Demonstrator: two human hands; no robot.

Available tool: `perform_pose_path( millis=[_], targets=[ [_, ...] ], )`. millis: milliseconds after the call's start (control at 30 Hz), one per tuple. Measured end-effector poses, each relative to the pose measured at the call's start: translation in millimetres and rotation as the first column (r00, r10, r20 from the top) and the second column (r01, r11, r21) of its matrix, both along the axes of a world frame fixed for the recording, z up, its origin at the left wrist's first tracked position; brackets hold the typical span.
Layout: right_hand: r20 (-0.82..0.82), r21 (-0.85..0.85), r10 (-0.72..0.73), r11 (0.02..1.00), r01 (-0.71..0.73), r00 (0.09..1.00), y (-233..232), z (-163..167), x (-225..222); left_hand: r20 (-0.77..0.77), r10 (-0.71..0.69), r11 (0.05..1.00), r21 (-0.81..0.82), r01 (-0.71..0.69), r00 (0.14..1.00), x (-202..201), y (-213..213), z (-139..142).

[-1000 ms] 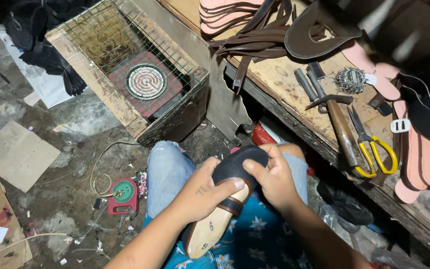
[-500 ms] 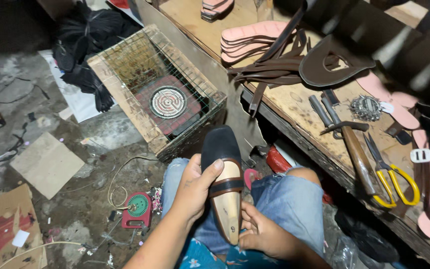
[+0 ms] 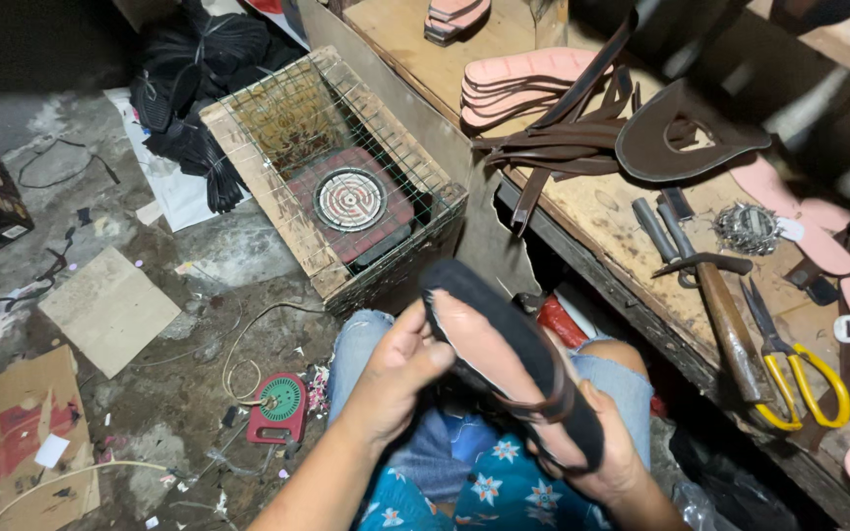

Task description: The person sits on the floor of a shoe workshop and assembles a shoe: they use pliers to fit a brown strap onto a black shoe upper, hammer the strap ends, hold the upper over a small burner to heat it, press the upper onto a shoe last, and fit a pink insole into the shoe.

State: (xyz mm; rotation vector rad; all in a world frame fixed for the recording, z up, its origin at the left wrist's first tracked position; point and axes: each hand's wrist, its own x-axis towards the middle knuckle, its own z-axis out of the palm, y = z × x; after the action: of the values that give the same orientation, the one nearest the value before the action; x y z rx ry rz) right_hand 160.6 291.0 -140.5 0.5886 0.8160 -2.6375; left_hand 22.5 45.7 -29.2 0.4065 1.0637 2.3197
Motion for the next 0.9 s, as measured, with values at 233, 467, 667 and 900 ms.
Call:
perform_pose_path(
  millis=[233,467,667,900],
  targets=[
    [0.074,-0.152,0.189,0.972,-0.177,0.979,-20.1,-32.9,13.8,-0.105,0.030,0.989,-0.139,-0.044,0.994,13.8,29.9,5.5],
    [0.132,-0.144,0.225,0.968,-0.206,0.965,-25.7,-40.5,14.4,-0.179,0.032,0.947,-0.308,-0.087,0.983,20.7,33.8,7.5],
    [0.021,-0.072,0.206,0.976,-0.205,0.978,-23.6,-20.7,4.6,-0.066,0.084,0.965,-0.243,-0.098,0.994,19.5,33.5,-3.8],
    [-0.008,0.317,-0.225,0.924,0.215,0.974,55.1,55.0,-33.7,0.327,-0.252,0.960,-0.032,0.277,0.911,-12.2,-17.0,-29.5]
  ],
)
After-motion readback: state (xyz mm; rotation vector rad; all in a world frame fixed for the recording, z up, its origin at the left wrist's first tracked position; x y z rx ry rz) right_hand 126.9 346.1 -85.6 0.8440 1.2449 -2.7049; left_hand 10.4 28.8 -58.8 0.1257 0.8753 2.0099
